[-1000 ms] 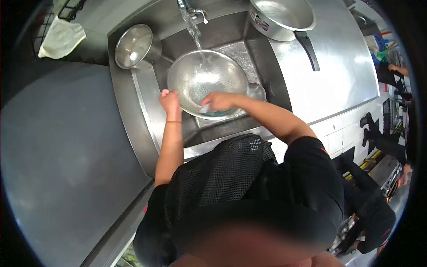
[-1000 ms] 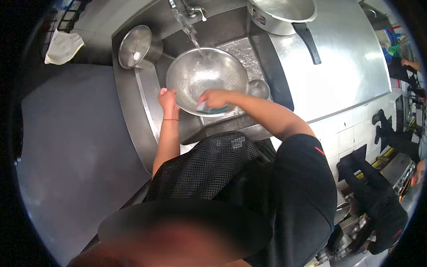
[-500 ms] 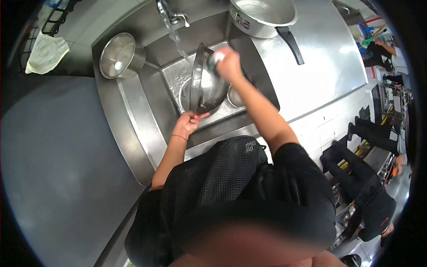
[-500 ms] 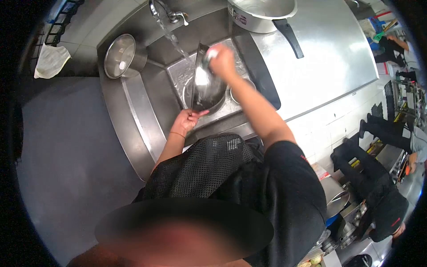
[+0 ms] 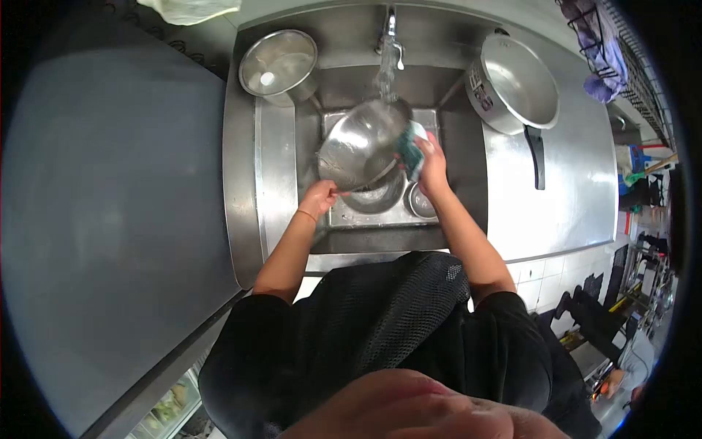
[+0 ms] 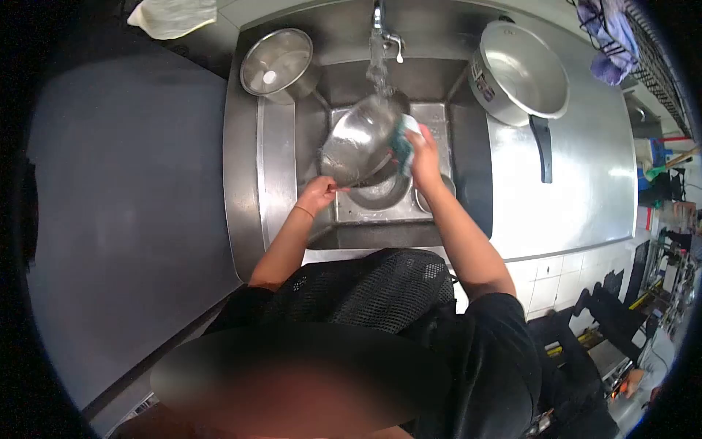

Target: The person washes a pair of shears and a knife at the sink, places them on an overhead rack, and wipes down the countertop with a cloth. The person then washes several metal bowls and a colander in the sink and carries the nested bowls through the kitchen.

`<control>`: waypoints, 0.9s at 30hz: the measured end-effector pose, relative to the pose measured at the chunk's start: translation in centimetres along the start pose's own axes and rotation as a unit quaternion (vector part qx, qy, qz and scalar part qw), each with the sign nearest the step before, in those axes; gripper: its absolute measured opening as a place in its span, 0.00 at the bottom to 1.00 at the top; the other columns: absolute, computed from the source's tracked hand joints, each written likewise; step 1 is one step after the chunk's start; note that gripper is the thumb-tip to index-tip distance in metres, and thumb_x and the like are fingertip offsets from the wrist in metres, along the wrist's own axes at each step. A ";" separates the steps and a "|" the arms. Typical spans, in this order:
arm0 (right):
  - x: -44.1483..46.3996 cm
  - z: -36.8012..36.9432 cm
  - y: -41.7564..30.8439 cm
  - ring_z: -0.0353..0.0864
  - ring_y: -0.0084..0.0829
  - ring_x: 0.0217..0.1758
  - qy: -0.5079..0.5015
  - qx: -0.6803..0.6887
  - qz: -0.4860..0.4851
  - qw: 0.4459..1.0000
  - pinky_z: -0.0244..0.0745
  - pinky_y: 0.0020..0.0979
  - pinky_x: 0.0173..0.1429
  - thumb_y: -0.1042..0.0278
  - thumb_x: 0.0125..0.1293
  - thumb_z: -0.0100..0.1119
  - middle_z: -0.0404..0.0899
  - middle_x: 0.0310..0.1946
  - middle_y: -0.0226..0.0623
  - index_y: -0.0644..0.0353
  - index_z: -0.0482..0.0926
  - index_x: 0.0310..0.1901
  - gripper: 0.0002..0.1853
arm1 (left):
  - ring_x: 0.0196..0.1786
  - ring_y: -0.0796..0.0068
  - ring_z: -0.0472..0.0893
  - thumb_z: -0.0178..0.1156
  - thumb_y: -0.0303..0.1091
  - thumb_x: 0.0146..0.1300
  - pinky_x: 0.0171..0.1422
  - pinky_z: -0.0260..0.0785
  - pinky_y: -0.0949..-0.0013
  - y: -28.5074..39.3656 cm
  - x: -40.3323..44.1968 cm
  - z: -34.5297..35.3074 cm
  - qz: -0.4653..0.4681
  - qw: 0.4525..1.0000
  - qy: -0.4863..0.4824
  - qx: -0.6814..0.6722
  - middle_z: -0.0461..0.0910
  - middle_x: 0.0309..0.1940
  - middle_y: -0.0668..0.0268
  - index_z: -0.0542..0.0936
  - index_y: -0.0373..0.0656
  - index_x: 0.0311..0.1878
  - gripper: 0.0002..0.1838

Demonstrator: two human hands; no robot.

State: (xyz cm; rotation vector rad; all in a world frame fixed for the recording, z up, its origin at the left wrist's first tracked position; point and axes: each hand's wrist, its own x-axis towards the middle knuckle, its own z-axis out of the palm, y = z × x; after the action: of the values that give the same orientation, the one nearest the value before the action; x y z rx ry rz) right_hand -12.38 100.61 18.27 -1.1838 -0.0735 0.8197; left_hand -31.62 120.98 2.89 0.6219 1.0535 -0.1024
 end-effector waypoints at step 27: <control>15.1 4.3 -12.3 0.77 0.39 0.50 -0.189 -0.541 -0.312 0.758 0.72 0.36 0.54 0.66 0.48 0.66 0.78 0.46 0.47 0.66 0.73 0.52 0.28 | 0.36 0.72 0.79 0.62 0.23 0.46 0.41 0.70 0.70 17.8 -0.3 15.9 0.621 0.711 0.034 0.328 0.82 0.36 0.55 0.67 0.38 0.22 0.11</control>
State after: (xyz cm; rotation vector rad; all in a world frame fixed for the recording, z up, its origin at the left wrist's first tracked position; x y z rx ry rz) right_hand 2.95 111.41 24.98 -1.8736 -1.3734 0.3422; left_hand -12.82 127.22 16.20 1.8980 0.4405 0.7759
